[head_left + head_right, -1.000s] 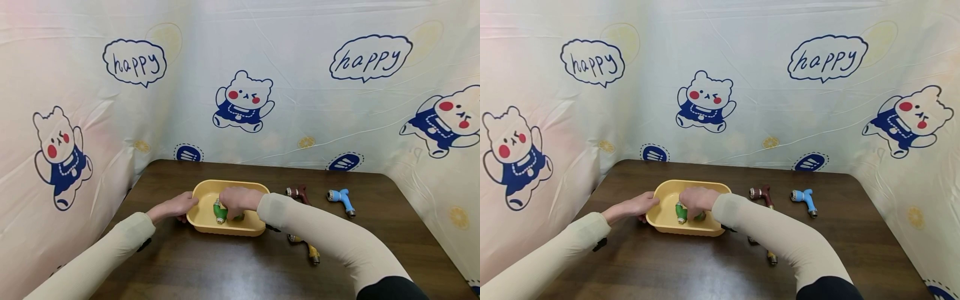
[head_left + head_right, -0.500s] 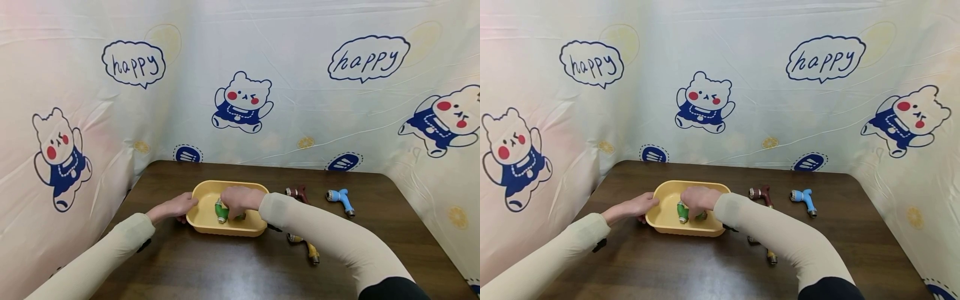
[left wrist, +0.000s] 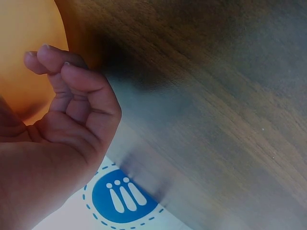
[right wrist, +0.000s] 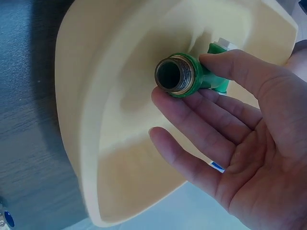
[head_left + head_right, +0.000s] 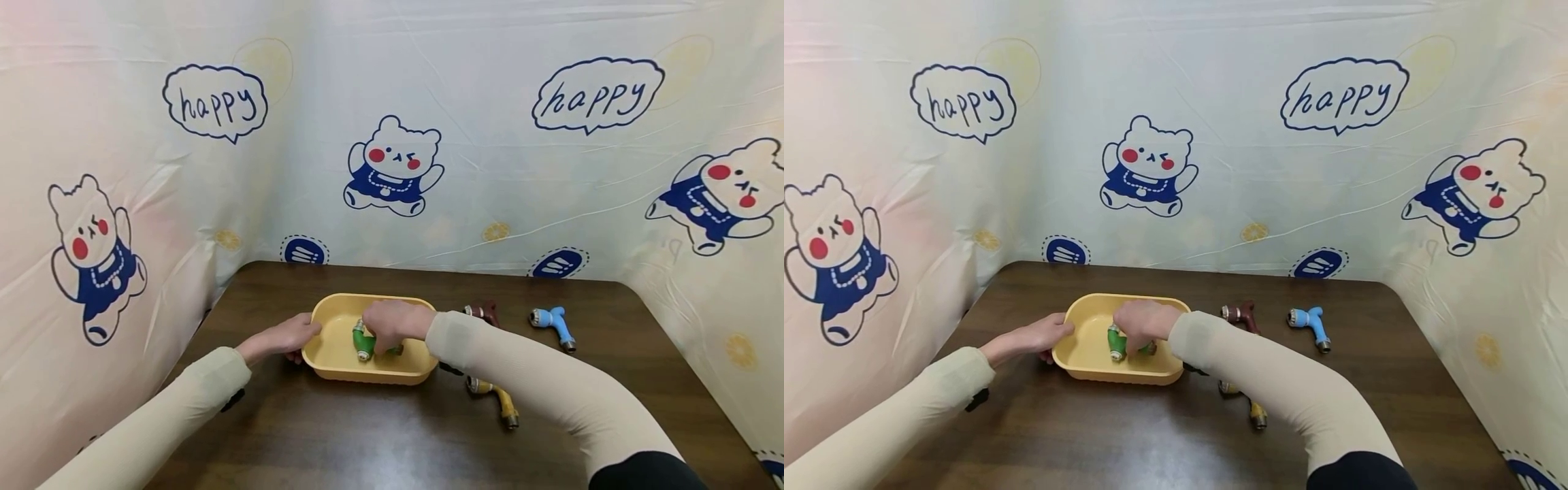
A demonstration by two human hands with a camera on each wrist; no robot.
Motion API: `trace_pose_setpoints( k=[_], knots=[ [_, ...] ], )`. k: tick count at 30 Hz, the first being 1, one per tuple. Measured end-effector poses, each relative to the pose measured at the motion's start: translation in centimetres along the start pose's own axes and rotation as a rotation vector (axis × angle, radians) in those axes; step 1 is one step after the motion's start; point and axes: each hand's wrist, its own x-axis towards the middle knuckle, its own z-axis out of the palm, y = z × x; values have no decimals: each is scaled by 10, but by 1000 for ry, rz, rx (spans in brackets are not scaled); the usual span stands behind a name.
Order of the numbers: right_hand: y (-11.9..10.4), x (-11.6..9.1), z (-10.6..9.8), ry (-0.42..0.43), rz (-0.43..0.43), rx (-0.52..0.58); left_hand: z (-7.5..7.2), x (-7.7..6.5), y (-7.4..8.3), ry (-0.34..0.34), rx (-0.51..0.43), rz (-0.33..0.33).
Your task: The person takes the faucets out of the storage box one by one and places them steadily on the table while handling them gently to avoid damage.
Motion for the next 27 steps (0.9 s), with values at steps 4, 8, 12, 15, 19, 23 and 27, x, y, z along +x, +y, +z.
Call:
trace_pose_setpoints(
  k=[4,8,12,15,19,23,27],
  knots=[
    [2,-3,-2,5,5,-18,0,-7,9,-12,1,15],
    [2,-8,-4,2,11,-20,7,-42,49,-6,48,54],
    [3,-9,-4,1,12,-27,20,-83,100,41,122,40],
    [2,-10,-5,5,10,-28,21,-86,106,54,125,23],
    [1,-13,-6,15,7,-34,11,-59,72,5,96,49],
    [1,-14,-6,17,6,-41,14,-69,84,12,107,42],
    [1,-15,-6,24,3,-43,20,-88,107,43,102,18]
  ],
)
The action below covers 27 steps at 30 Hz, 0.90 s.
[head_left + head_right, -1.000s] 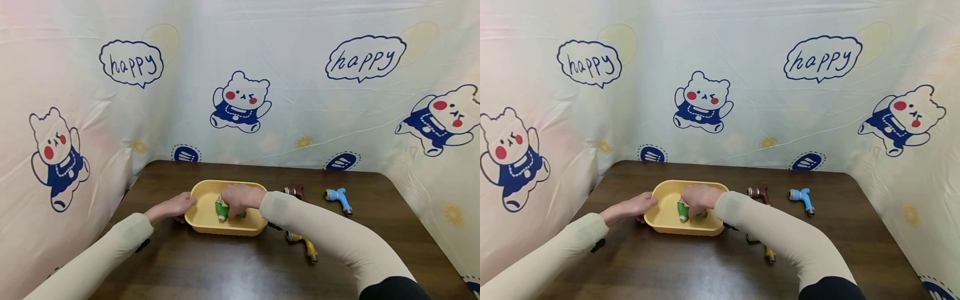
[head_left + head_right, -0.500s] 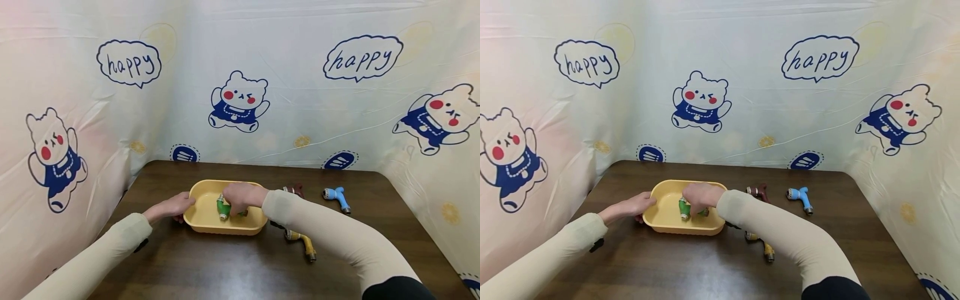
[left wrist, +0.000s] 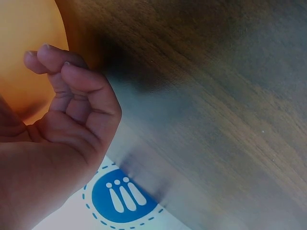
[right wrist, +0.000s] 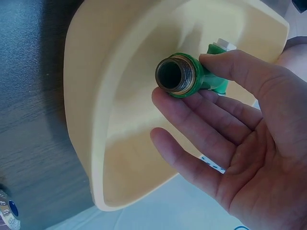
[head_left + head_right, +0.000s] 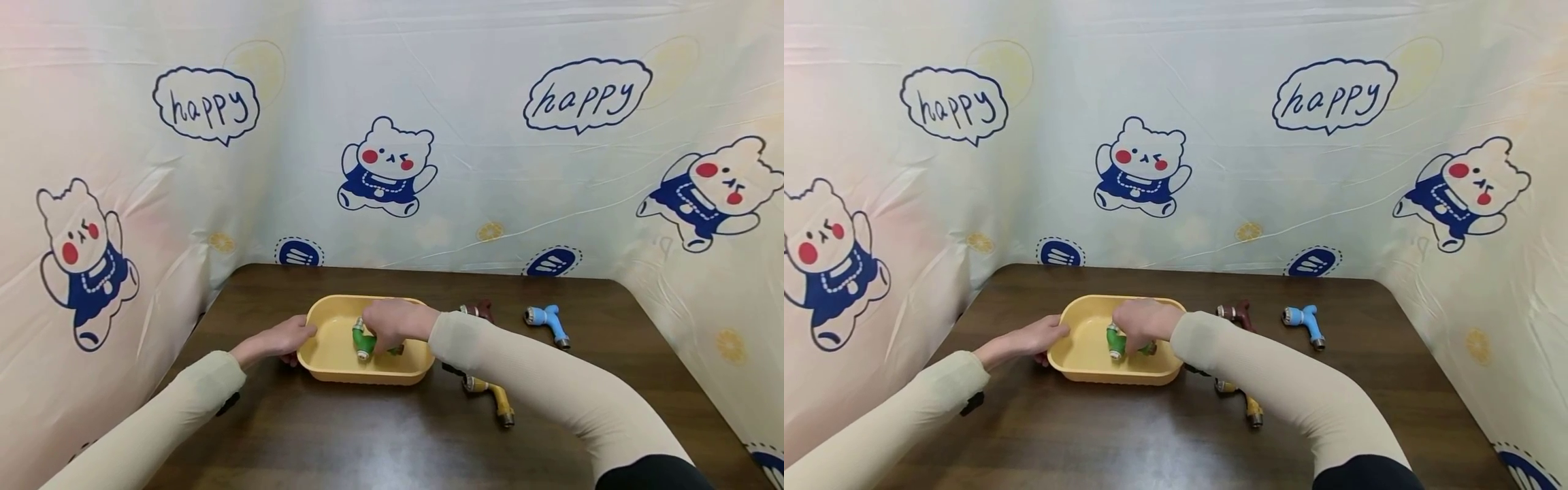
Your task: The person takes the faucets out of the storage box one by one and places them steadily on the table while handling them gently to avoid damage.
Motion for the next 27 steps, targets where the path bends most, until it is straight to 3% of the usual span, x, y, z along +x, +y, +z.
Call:
trace_pose_setpoints(
  k=[3,6,8,11,15,22,27],
  knots=[
    [1,-1,0,9,-1,2,-3,7,-9,-22,2,27],
    [2,-3,-2,17,-2,2,-7,32,-41,-54,-2,77],
    [1,-4,-2,21,-5,-1,-7,46,-58,-57,2,82],
    [0,-5,-2,18,-4,-9,-5,60,-75,-57,-18,36],
    [-1,-5,0,21,1,-15,-2,68,-87,-35,-67,-43],
    [0,-6,0,15,12,-5,-2,76,-97,-49,-81,-23],
    [1,-8,0,20,34,-11,-5,83,-102,-46,-102,-52]
  ],
)
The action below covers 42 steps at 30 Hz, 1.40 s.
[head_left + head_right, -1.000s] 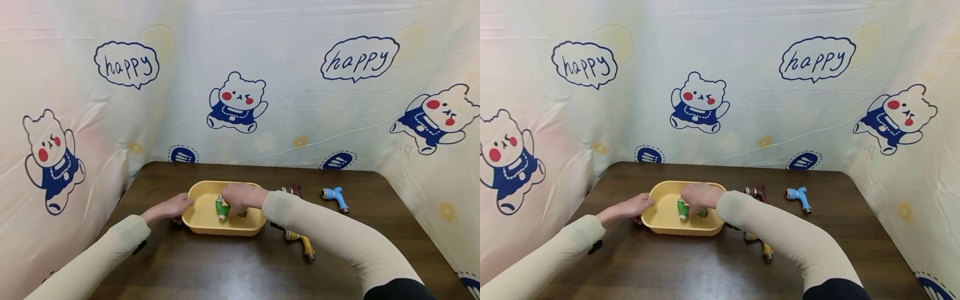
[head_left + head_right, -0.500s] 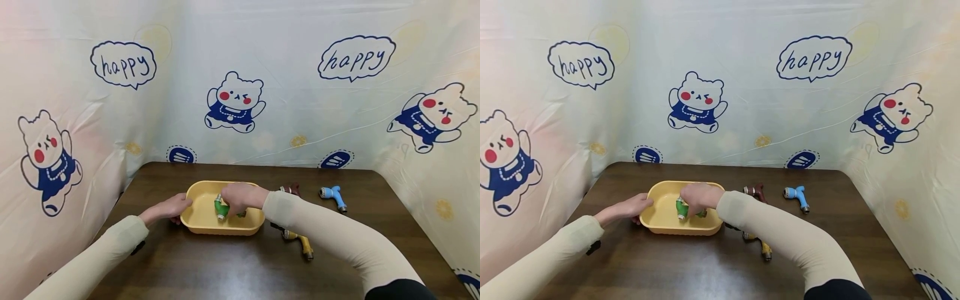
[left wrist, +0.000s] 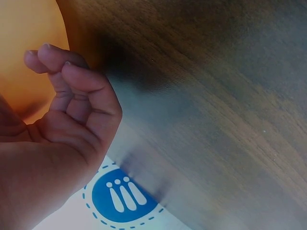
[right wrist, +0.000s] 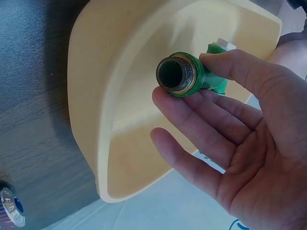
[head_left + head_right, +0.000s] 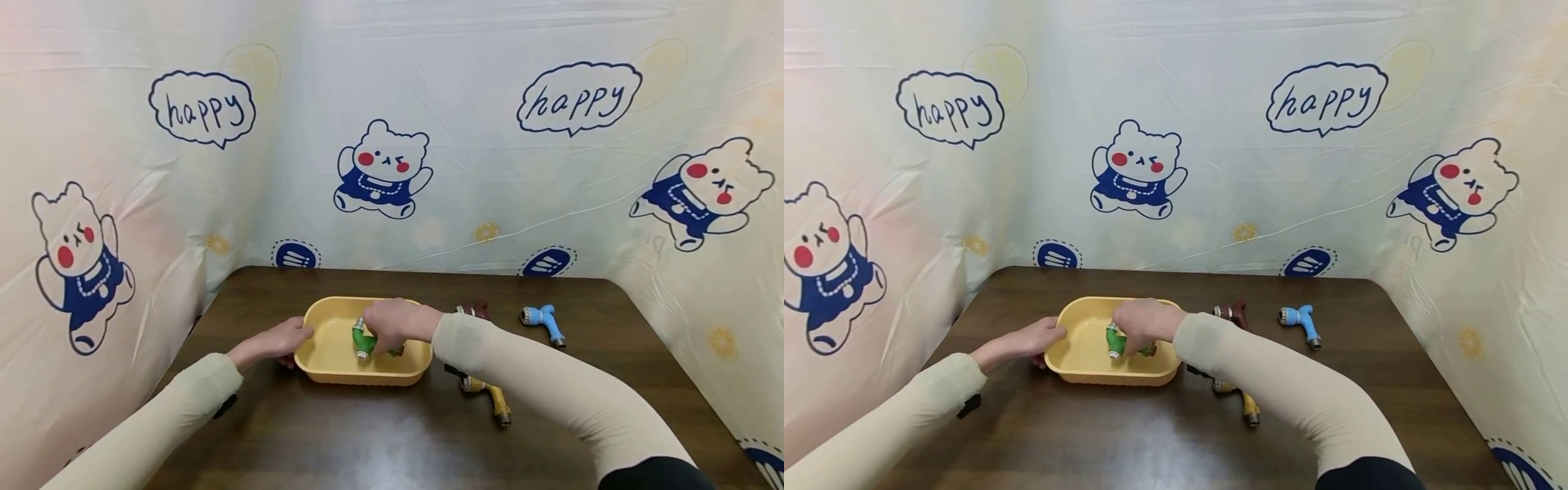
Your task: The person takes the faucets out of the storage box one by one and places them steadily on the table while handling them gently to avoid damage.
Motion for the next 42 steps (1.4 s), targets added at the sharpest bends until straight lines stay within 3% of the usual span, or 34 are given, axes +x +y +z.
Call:
trace_pose_setpoints(
  k=[3,4,10,11,13,16,22,24,25,26,29,31,32,34,39,42],
  knots=[
    [-1,-2,1,-1,-12,10,1,-3,0,-7,1,10],
    [-2,-3,1,-1,-18,18,5,-13,10,-7,28,43],
    [-2,-5,0,12,-33,18,7,-37,33,-18,113,145],
    [-2,-6,-1,14,-32,10,3,-31,27,-24,99,138],
    [-1,-6,-3,18,-29,-1,3,-37,35,-9,118,137],
    [0,-8,-6,13,-20,-2,0,-29,29,-10,93,110],
    [3,-12,-11,32,1,10,-4,1,0,10,28,28],
    [5,-12,-12,41,1,15,1,-22,26,18,55,33],
    [6,-13,-13,46,1,17,1,-21,23,10,65,73],
    [7,-13,-13,51,2,18,3,-30,32,6,82,91],
    [9,-15,-14,54,7,21,10,-68,74,8,118,112],
    [9,-17,-15,50,14,24,9,-64,69,0,110,121],
    [10,-18,-15,47,16,25,11,-73,82,7,108,90],
    [11,-19,-15,40,21,26,10,-63,70,19,97,67],
    [15,-22,-12,34,31,24,1,-15,17,6,36,21],
    [17,-25,-10,40,31,29,-1,-4,3,-7,21,26]
  ],
)
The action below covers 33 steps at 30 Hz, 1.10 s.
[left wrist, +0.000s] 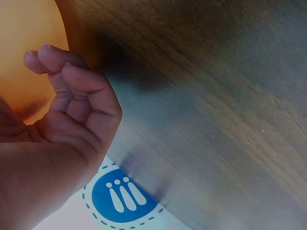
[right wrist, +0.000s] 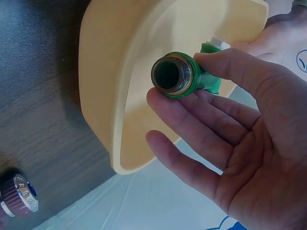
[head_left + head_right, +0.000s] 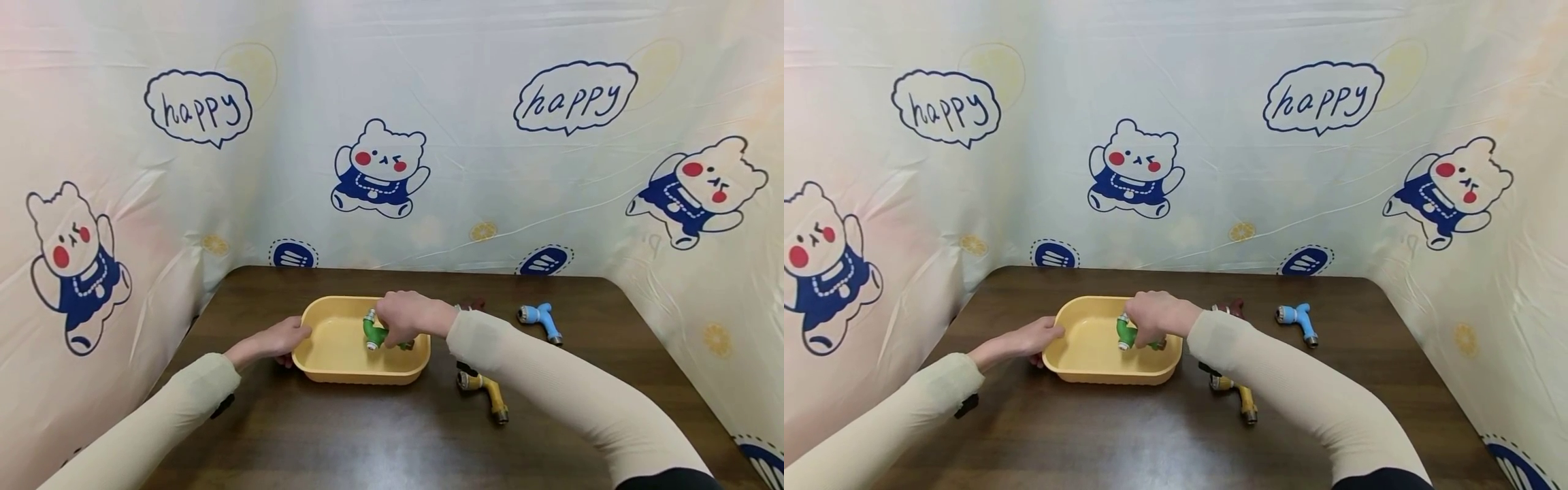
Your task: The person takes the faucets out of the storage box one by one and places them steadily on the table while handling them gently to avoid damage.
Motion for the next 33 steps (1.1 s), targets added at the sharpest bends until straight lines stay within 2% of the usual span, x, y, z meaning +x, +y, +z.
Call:
trace_pose_setpoints(
  k=[9,14,16,18,23,24,26,29,30,33],
  knots=[
    [2,-5,0,29,-8,26,2,1,0,18,-12,-15],
    [3,-7,0,22,0,49,-1,1,-2,-2,-10,4],
    [4,-7,0,21,6,47,0,-3,3,-5,-10,12],
    [4,-8,-1,20,12,34,2,-19,21,-2,21,33],
    [5,-9,-2,15,21,20,15,-70,82,45,95,79],
    [5,-9,-3,15,23,17,17,-76,88,58,96,82],
    [4,-10,-4,13,27,17,19,-81,95,74,98,67],
    [4,-13,-6,6,35,13,18,-80,95,55,98,66],
    [4,-13,-6,4,35,12,16,-75,88,36,92,89],
    [4,-15,-7,-1,36,6,14,-72,83,13,77,89]
  ],
)
